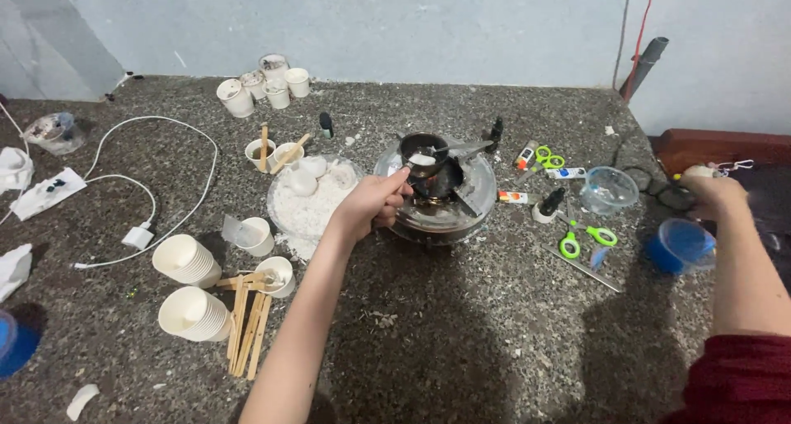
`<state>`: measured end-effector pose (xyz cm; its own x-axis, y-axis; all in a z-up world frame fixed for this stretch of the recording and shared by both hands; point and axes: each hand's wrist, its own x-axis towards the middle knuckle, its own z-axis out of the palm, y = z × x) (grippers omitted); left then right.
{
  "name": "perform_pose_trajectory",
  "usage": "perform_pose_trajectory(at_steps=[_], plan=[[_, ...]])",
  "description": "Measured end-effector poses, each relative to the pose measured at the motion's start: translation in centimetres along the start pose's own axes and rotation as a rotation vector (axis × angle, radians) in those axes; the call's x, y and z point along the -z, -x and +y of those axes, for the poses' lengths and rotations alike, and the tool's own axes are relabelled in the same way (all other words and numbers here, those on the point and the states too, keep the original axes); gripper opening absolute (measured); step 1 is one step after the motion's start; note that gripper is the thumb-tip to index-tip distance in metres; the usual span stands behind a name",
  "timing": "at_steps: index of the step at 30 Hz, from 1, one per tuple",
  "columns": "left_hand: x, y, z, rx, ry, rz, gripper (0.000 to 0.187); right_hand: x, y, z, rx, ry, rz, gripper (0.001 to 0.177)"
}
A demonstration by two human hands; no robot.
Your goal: Melting wax flakes in a small pot over a portable stove and preparing paper cups with wicks for candle making.
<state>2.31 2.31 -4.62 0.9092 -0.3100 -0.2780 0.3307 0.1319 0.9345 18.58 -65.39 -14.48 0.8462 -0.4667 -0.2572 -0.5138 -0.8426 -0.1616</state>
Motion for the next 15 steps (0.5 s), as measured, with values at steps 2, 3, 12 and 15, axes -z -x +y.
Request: perform_pose_trajectory(at_steps=[2, 3, 12, 15], plan=[[-0.1, 0.0, -0.1, 0.016, -0.01, 0.022, 0.038, -2.9, -6.7, 5.2, 0.148, 1.027, -0.043, 0.09], [-0.1, -0.1, -0.2, 0.015, -0.01, 0.02, 0.038, -3.8, -8.2, 6.8, 0.146, 1.027, -0.043, 0.09], [-0.7, 0.4, -0.1, 0.015, -0.024, 0.019, 0.038, -5.4, -12.4, 15.2, -0.735, -0.57, -0.623, 0.022], [-0.8, 0.6, 0.2, 0.02, -0.052, 0.027, 0.042, -4.3, -10.6, 16.0, -0.802, -1.003, -0.667, 0.019]])
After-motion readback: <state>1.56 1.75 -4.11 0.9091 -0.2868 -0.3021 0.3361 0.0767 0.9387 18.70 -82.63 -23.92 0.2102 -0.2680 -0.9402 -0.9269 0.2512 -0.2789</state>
